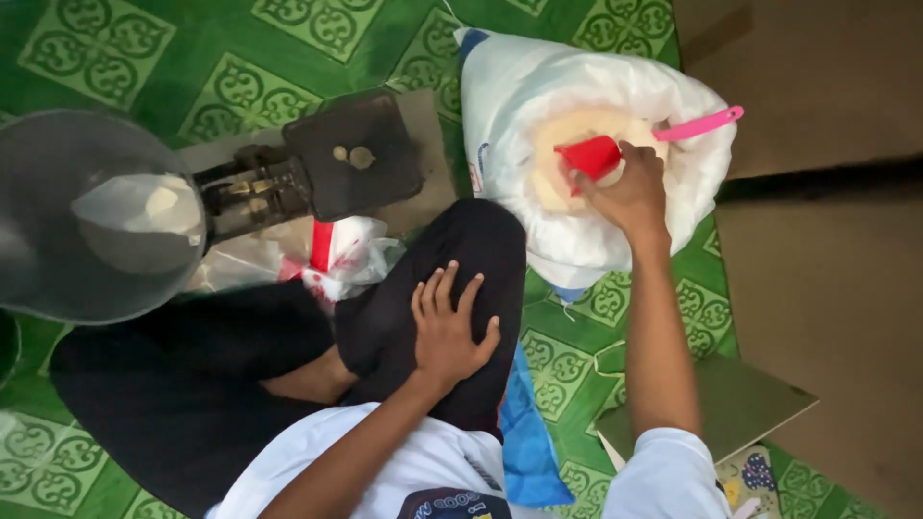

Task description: The person scoops white powder from a large sack using a red scoop and pours it into a plastic bag held in a metal funnel. They then tie the filled bag and place it into a green bucket. The person repeats this process multiple times.

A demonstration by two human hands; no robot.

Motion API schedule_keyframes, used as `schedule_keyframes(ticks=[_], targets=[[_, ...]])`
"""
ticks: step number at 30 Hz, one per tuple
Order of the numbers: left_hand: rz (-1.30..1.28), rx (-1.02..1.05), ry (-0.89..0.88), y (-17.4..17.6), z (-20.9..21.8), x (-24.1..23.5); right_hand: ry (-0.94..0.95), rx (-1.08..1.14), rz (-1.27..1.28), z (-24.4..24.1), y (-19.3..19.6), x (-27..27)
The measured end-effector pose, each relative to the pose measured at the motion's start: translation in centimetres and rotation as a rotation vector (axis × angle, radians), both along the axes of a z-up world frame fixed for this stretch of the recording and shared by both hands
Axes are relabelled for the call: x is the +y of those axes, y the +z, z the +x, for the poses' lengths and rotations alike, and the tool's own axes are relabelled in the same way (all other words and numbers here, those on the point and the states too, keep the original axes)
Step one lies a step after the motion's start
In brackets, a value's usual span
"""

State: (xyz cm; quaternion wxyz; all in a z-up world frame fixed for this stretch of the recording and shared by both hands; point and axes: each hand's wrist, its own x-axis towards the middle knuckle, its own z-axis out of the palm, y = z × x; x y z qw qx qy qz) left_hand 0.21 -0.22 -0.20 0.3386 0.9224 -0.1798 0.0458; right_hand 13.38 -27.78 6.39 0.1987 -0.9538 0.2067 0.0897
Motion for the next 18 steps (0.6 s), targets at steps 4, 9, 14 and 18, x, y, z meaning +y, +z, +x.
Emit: schedule_keyframes(ticks=[4,9,14,18], targets=[[0.011,-0.005,-0.007,-0.1,0.0,0.0,-0.025,0.037,0.013,0.4,-0.1,-0.1],[-0.002,-0.001,0.009,-0.2,0.0,0.0,0.145,-0.365,-0.232,0.3,-2.5,-0.5],[-0.002,0.011,-0.002,-0.1,0.1,0.1,0.213,-0.414,-0.209,0.5,1.3,0.6],[0.000,0.004,0.000,0.1,0.1,0.1,0.142,-0.526,-0.140,0.4,1.9,0.5]])
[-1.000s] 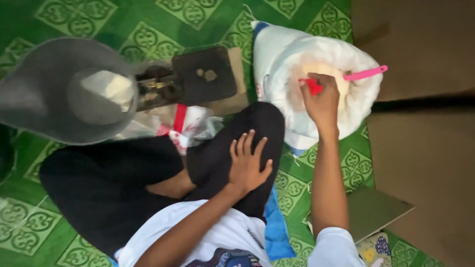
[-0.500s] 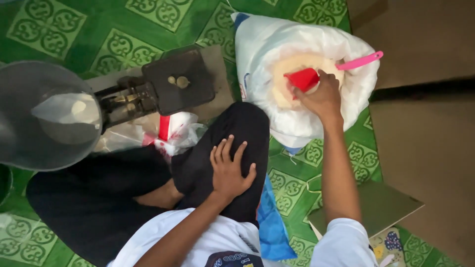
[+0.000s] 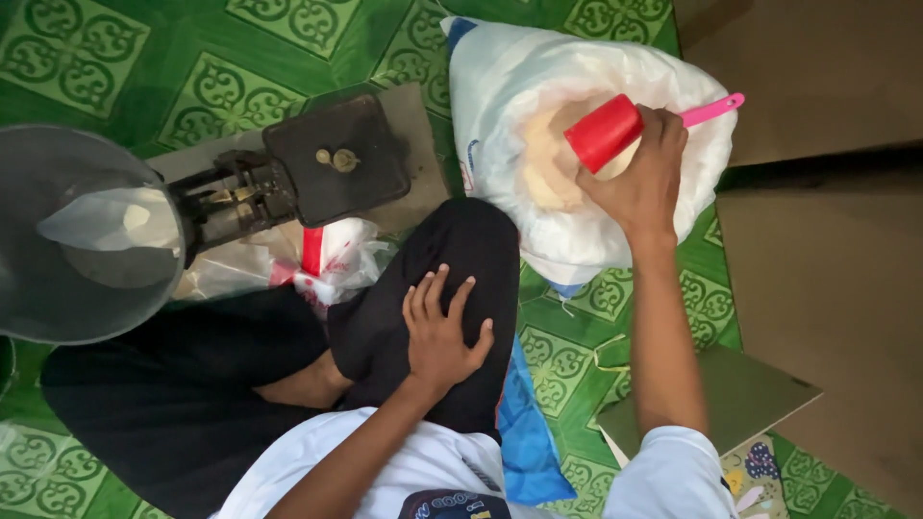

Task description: The person scoops white powder from a large sack using a red scoop and pours it into a plastic bag held in a metal funnel. They then tie the filled bag and place it into a green bucket. The person repeats this process multiple times.

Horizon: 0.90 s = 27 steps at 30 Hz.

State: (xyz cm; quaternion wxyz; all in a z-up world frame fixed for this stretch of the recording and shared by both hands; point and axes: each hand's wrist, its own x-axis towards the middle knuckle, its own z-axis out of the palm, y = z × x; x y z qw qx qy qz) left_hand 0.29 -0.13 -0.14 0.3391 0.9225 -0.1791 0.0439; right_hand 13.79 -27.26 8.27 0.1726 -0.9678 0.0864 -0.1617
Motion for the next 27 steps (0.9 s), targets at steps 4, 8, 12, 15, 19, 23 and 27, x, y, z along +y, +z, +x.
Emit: schedule_keyframes(ticks=[4,8,12,15,19,23,27], targets=[[-0.008,-0.007,0.006,0.1,0.1,0.0,0.055,0.009,0.115,0.6,-2.3,-1.2],[-0.019,-0.007,0.002,0.2,0.2,0.1,0.098,0.073,0.126,1.5,-2.9,-0.1],[-0.019,-0.010,0.006,0.1,0.2,0.1,0.222,0.255,0.141,1.9,-1.3,0.2],[-0.026,-0.002,0.010,0.4,0.2,0.1,0.221,0.449,0.112,1.6,-0.5,-0.1],[-0.027,-0.007,0.011,0.0,0.1,0.0,0.159,0.381,0.078,0.7,1.6,-0.5],[-0.033,-0.013,0.011,0.0,0.1,0.0,0.080,0.237,0.161,-0.5,2.3,-0.5],[-0.021,-0.010,0.003,-0.1,0.0,0.1,0.036,0.343,0.279,-1.5,0.7,0.1]])
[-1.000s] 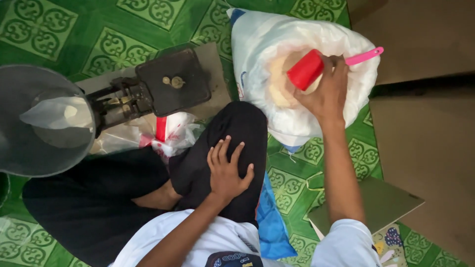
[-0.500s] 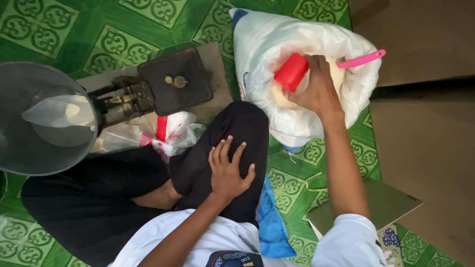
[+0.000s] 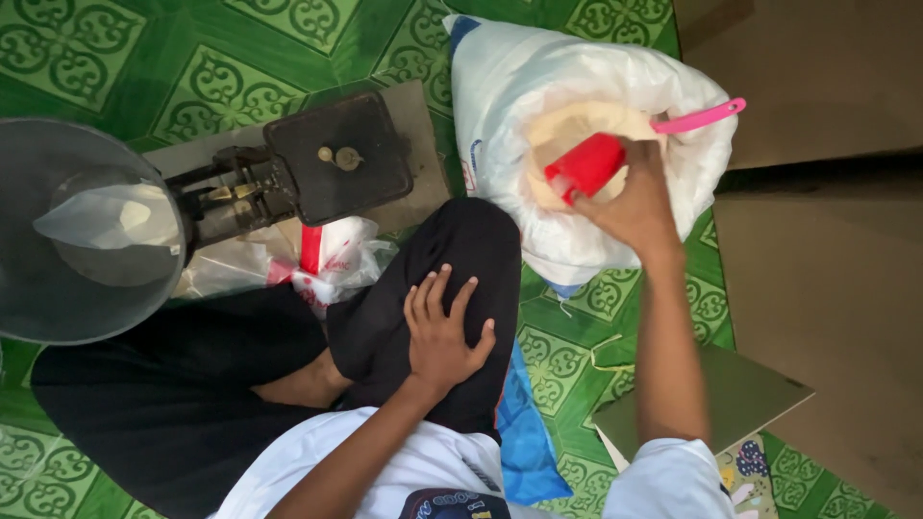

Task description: The person scoops white powder from a large sack using a red scoop and pours it into a plastic bag held in a metal funnel. They then tie the filled bag and place it into a green bucket. The person repeats this process multiple times.

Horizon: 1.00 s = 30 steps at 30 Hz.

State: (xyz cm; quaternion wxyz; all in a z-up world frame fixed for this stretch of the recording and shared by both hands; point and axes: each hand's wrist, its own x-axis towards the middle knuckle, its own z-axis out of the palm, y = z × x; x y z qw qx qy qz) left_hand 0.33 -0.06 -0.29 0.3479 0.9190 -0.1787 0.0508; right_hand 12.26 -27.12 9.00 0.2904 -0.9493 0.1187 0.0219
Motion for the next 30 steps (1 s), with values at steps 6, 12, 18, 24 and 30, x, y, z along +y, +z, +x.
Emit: schedule_keyframes(ticks=[6,12,18,24,30], targets=[[-0.010,0.005,0.000,0.2,0.1,0.1,-0.017,0.011,-0.092,0.3,-2.2,0.8],[-0.012,0.007,0.000,0.1,0.1,0.0,-0.053,-0.149,-0.070,1.4,-0.9,0.6],[0.010,0.000,0.004,0.1,0.0,0.0,-0.164,-0.258,-0.219,0.9,-3.0,-2.9],[0.010,-0.008,0.011,-0.2,0.1,-0.1,-0.217,-0.212,-0.182,0.9,-5.4,-2.1],[0.026,-0.012,0.019,-0.3,0.0,-0.1,-0.157,-0.260,-0.091,1.7,-4.1,-1.5]])
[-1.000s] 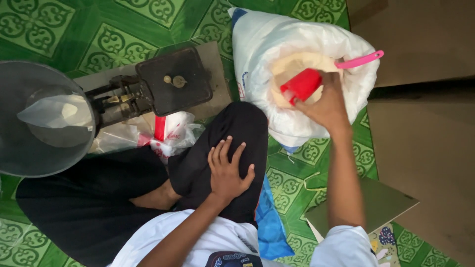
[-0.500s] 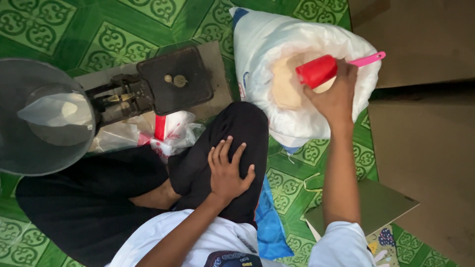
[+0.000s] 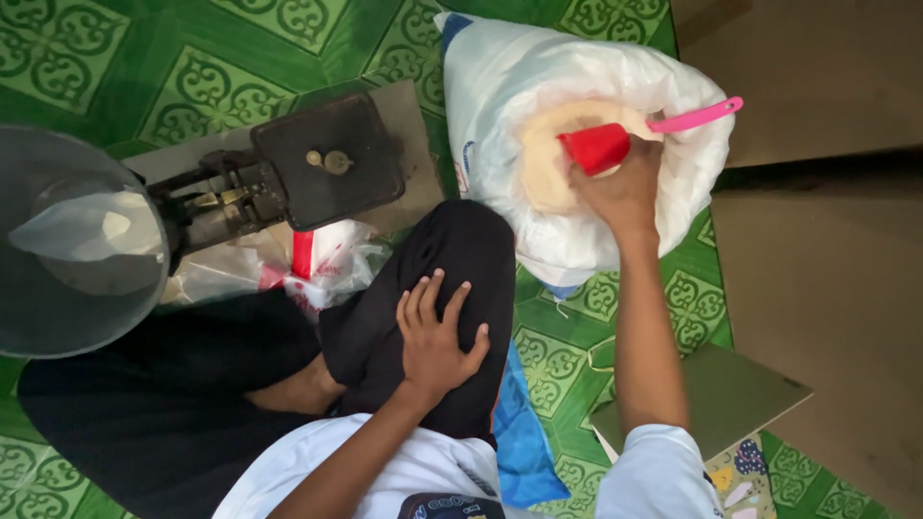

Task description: The person scoops white powder from a large sack using a red scoop and pours it into a plastic bag held in a metal funnel. They then tie the filled bag and place it into a green bucket. The person repeats this process multiple times.

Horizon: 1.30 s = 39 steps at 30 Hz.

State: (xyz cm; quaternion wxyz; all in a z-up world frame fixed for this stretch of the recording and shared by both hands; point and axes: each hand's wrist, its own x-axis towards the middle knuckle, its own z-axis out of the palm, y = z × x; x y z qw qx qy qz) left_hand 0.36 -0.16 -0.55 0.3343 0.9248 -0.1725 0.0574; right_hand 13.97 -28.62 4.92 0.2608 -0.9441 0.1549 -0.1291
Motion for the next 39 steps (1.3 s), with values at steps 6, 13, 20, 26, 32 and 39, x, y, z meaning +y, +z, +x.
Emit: schedule_keyframes(ticks=[6,13,20,26,32,39], targets=[[-0.021,0.010,-0.001,0.4,0.1,0.0,-0.209,0.269,0.226,-1.4,-2.9,-4.7],[-0.009,0.013,0.002,0.3,0.0,0.0,-0.240,0.211,0.633,-2.7,-4.9,-7.2],[0.007,0.027,0.008,0.2,0.0,-0.1,-0.201,0.129,0.951,-2.6,-3.2,-5.6],[0.018,0.012,0.012,0.2,0.0,-0.1,-0.174,0.108,0.847,-2.7,-2.8,-5.3],[-0.001,0.042,-0.006,0.3,0.0,0.1,-0.098,0.144,0.814,-2.5,-2.5,-5.2],[-0.057,0.075,-0.036,1.3,0.4,0.5,0.015,0.149,0.850,-1.4,0.0,-2.9]])
